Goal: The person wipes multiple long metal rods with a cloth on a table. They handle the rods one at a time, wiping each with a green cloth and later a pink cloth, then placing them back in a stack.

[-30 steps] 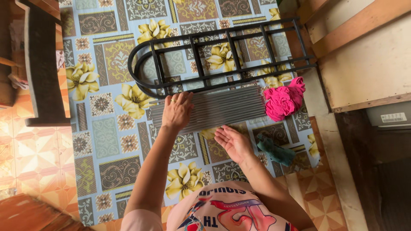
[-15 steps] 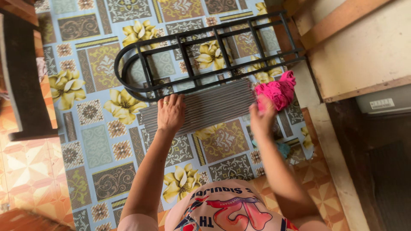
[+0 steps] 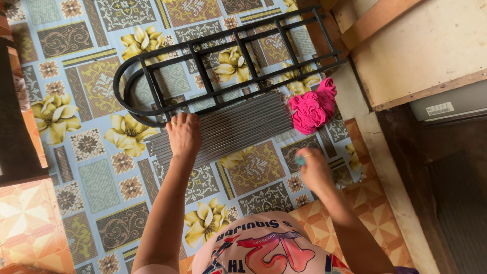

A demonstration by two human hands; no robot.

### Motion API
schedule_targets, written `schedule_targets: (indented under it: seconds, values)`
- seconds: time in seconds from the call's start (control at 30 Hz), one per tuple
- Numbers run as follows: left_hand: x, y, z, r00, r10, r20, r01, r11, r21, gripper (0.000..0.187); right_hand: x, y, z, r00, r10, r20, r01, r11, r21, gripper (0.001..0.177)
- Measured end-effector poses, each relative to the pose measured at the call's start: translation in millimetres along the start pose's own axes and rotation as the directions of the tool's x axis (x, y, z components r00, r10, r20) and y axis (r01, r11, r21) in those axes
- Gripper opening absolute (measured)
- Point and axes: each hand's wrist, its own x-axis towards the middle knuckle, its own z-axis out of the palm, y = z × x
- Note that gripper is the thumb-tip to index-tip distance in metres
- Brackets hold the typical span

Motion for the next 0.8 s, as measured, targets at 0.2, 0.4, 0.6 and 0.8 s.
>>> schedule_targets:
  seconds: [0.2, 0.4, 0.6, 0.8]
  values:
    - [0.5, 5.1, -3.7, 0.999, -0.045, 0.008, 0.045, 0.999, -0.008, 0.011, 12.5, 71.1, -16.7, 0.977, 0.206, -0.061, -0.206, 0.979, 0.017, 0.051]
    - [0.3, 3.2, -5.3, 1.0, -0.008, 0.025, 0.007, 0.999, 0.049, 0.018, 60.1, 63.7, -28.8, 0.963, -0.013, -0.27, 0.031, 0.997, 0.064, 0.085]
    - [10.0, 3.7, -5.0, 0.991, -0.093, 0.091, 0.092, 0.996, 0.021, 0.015, 127.2, 40.8, -23.9, 0.979, -0.055, -0.196, 0.069, 0.995, 0.066, 0.094]
    - [10.9, 5.6, -7.5, 0.993, 0.036, 0.11, -0.064, 0.962, 0.264, 0.013, 127.8, 58.6, 0.9, 0.952, -0.026, -0.304, 0.038, 0.999, 0.034, 0.076]
